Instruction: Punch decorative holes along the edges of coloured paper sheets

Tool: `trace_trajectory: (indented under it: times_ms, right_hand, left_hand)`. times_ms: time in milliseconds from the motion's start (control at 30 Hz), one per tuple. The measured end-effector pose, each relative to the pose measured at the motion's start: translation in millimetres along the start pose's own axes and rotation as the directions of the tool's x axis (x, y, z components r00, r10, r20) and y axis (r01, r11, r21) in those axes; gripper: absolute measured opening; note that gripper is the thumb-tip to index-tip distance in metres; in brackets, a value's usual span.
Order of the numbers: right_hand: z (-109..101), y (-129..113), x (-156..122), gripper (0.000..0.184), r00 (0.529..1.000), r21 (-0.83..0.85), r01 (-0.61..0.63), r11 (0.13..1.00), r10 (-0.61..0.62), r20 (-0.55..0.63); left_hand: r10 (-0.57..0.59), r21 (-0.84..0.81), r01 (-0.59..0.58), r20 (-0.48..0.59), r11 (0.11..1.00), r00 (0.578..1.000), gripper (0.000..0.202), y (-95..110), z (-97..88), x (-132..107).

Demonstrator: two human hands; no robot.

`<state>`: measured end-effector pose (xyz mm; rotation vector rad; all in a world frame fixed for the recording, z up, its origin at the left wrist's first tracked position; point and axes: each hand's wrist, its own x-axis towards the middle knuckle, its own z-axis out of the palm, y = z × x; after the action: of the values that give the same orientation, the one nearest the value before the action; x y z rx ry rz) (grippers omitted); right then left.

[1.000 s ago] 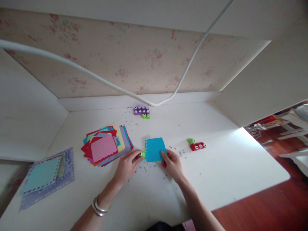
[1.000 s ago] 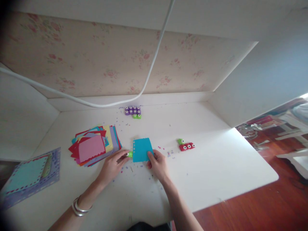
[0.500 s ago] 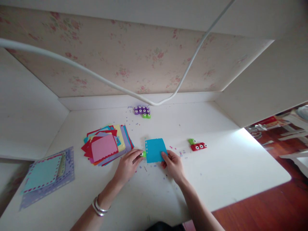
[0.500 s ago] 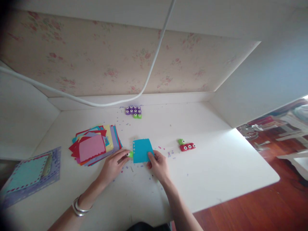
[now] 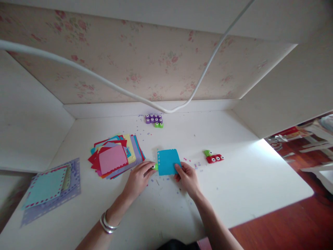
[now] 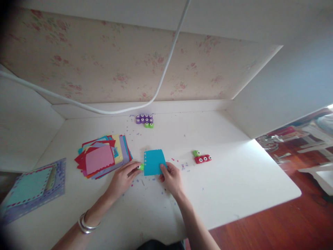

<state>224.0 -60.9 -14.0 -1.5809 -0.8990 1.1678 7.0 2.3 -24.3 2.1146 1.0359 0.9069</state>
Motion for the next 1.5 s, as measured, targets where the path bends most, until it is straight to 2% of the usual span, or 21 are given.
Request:
trace_trajectory:
  times_ms: [567, 1000, 1167, 1333, 1500]
  right_hand:
    - [0.7, 1.3, -0.3, 0.044, 0.999, -0.069, -0.009, 0.998, 0.006, -0.042]
    - [7.9, -4.4, -3.4, 0.039, 1.000, -0.040, -0.022, 0.999, 0.022, 0.005]
    - [10.7, -4.9, -2.5, 0.038, 0.999, -0.060, -0.035, 0.998, 0.033, -0.035]
    - [10.6, -1.0, -1.5, 0.036, 0.999, -0.079, -0.041, 0.996, 0.042, 0.011]
    - [10.8, 0.1, -1.6, 0.034, 1.000, -0.187, -0.017, 0.982, 0.019, 0.009]
  left_hand:
    - [0.030, 0.026, -0.030, 0.002, 0.999, 1.000, 0.023, -3.4, 0.4, -1.7]
    - [0.021, -0.002, -0.021, 0.007, 1.000, 1.000, 0.023, -2.4, 0.4, -1.6]
    - [0.049, 0.070, -0.051, 0.020, 0.996, 0.999, 0.024, -2.8, 0.9, -2.4]
    - [0.057, 0.117, -0.059, 0.019, 0.991, 0.998, 0.026, -0.1, -0.4, -3.2]
    - [0.088, 0.165, -0.092, 0.032, 0.982, 0.996, 0.027, 3.8, -2.3, -4.8]
